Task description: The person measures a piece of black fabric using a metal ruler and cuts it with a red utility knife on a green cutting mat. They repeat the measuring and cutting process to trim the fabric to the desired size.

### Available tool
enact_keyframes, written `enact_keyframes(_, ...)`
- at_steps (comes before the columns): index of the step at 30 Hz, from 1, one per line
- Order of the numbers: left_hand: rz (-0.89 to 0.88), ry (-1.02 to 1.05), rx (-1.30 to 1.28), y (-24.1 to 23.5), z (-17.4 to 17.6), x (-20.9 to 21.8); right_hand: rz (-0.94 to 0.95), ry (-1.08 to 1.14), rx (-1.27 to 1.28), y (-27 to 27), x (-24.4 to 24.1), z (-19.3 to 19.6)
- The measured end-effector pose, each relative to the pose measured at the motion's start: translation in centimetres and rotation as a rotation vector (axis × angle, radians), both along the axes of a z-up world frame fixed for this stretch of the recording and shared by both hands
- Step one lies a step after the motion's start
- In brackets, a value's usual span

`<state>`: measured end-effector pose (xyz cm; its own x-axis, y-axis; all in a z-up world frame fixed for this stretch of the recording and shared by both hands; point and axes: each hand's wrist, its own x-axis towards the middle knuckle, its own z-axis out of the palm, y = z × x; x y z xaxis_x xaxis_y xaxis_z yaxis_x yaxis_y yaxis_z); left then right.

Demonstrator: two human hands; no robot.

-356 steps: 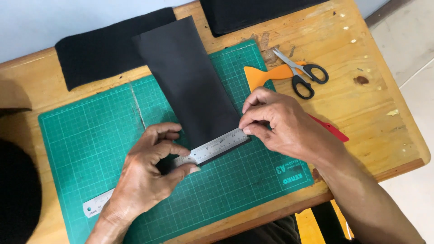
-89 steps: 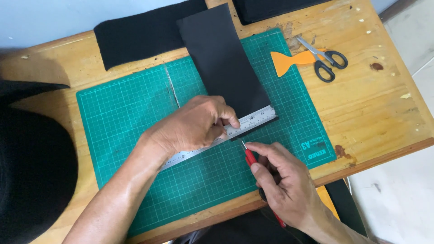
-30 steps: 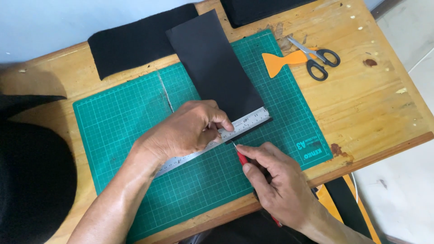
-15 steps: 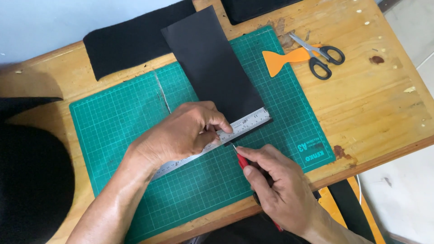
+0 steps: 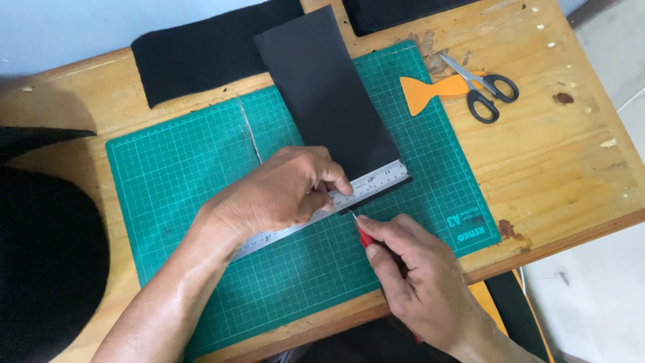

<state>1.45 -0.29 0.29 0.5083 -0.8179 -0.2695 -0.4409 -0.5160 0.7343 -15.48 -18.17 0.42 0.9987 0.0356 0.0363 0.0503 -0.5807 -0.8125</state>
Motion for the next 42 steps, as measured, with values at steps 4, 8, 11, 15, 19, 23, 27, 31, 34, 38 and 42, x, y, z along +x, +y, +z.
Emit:
enact_keyframes(4, -0.005, -0.012, -0.004, 0.1, 0.1, 0.1, 0.008, -0.018, -0.021, 0.3, 0.0, 0.4)
enact_keyframes(8, -0.003, -0.004, -0.019, 0.1, -0.4, 0.0, 0.022, -0.034, -0.062, 0.7, -0.1, 0.5)
enact_keyframes(11, 0.005, -0.004, -0.027, 0.1, -0.6, 0.0, 0.039, -0.032, -0.091, 0.6, 0.0, 0.6)
enact_keyframes(15, 0.014, 0.003, -0.067, 0.1, -1.0, 0.1, 0.054, -0.069, -0.118, 0.6, 0.1, 0.6)
enact_keyframes(19, 0.007, 0.023, -0.036, -0.1, -0.6, 0.1, 0.042, -0.048, -0.155, 1.1, -0.2, 0.6)
enact_keyframes(23, 0.035, 0.073, -0.009, -0.1, 0.0, 0.0, 0.004, -0.015, -0.272, 2.0, -0.3, 1.0)
enact_keyframes(27, 0.038, 0.094, 0.022, -0.2, 0.6, 0.0, 0.054, -0.008, -0.319, 1.7, 0.0, 1.0)
enact_keyframes(31, 0.031, 0.101, 0.014, -0.2, -0.1, 0.0, 0.076, 0.012, -0.348, 1.1, 0.0, 0.7)
enact_keyframes(34, 0.020, 0.080, 0.005, -0.2, -0.1, -0.1, 0.093, -0.008, -0.400, 1.2, 0.1, 0.9)
enact_keyframes(38, 0.043, 0.089, 0.000, -0.2, -0.5, -0.1, 0.131, 0.054, -0.492, 1.3, 0.5, 1.2)
enact_keyframes(42, 0.042, 0.101, 0.015, -0.1, 0.0, -0.1, 0.181, 0.029, -0.544, 1.7, 0.9, 1.5)
